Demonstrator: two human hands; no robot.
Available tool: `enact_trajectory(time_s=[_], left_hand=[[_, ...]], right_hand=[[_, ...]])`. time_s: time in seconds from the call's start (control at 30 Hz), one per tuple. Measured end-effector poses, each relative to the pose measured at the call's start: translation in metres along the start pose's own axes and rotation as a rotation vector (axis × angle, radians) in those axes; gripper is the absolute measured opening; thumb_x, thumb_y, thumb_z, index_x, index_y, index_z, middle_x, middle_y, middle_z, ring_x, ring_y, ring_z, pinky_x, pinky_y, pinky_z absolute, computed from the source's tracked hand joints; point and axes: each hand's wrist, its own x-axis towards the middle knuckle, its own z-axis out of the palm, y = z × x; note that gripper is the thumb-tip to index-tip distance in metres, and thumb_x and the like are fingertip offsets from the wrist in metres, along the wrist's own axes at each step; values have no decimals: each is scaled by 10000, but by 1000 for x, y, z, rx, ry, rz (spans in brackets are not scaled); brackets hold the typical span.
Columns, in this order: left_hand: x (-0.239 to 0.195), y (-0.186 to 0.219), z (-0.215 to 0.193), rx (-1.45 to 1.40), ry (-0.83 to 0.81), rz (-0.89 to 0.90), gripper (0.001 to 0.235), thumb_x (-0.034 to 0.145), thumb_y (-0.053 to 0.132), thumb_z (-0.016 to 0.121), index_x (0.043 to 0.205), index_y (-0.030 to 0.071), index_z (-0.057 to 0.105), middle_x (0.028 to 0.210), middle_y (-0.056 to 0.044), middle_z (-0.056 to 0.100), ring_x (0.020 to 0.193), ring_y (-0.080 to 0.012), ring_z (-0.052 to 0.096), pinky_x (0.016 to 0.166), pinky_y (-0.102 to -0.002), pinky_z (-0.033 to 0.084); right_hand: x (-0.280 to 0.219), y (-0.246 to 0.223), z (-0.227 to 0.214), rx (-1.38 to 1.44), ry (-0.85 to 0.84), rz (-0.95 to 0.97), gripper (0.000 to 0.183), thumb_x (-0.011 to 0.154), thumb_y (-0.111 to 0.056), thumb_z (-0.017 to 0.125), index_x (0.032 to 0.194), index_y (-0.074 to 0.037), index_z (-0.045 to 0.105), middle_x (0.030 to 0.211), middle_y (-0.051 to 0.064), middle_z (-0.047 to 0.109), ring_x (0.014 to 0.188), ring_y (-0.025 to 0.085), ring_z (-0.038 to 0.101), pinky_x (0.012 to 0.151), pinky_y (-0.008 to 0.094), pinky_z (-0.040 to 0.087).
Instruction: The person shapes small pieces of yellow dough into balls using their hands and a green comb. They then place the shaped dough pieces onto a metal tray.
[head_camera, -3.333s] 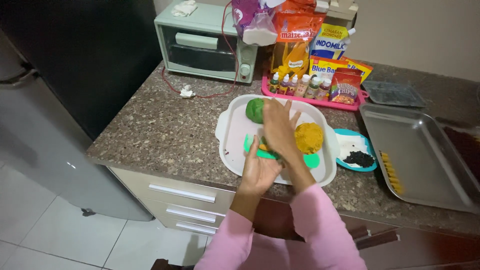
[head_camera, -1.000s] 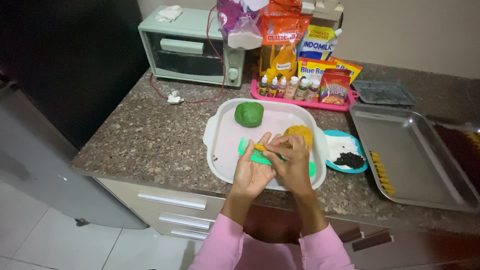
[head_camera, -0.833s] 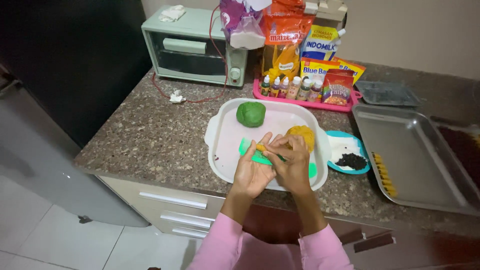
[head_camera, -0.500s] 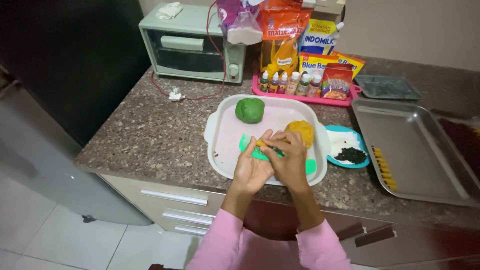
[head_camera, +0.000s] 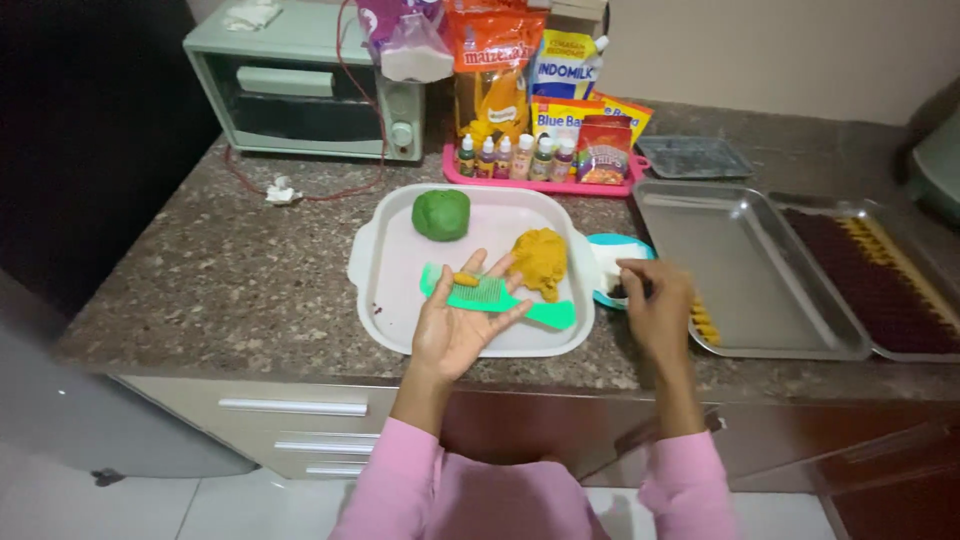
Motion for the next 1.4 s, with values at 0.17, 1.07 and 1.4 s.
enact_trajectory(time_s=[0.17, 1.07, 1.4], left_hand=[[10, -9, -3, -5, -17, -27, 591, 1047, 506, 415, 1535, 173, 383, 1630, -189, 350, 1457, -440, 389, 1068, -710, 422], [27, -41, -23, -28, 10, -114, 565, 1064, 512, 420, 1550, 222, 410, 1526, -169, 499, 1372, -420, 501, 1049, -705, 453], [25, -46, -15, -99, 54, -137, 382, 1055, 505, 501, 1286, 236, 643, 1222, -1, 715, 1071, -280, 680, 942, -558, 548]], right_hand=[[6, 55, -12, -302, -215, 158, 133, 854, -224, 820, 932, -331, 829, 937, 35, 703, 1017, 352, 685, 957, 472, 501], [19, -79, 32, 293, -233, -18, 88, 929, -191, 781, 972, -116, 763, 957, 107, 718, 996, 322, 647, 904, 424, 497], [26, -104, 64, 200, -308, -140, 52, 906, -181, 769, 953, -180, 791, 968, 46, 712, 1024, 269, 637, 884, 388, 444]])
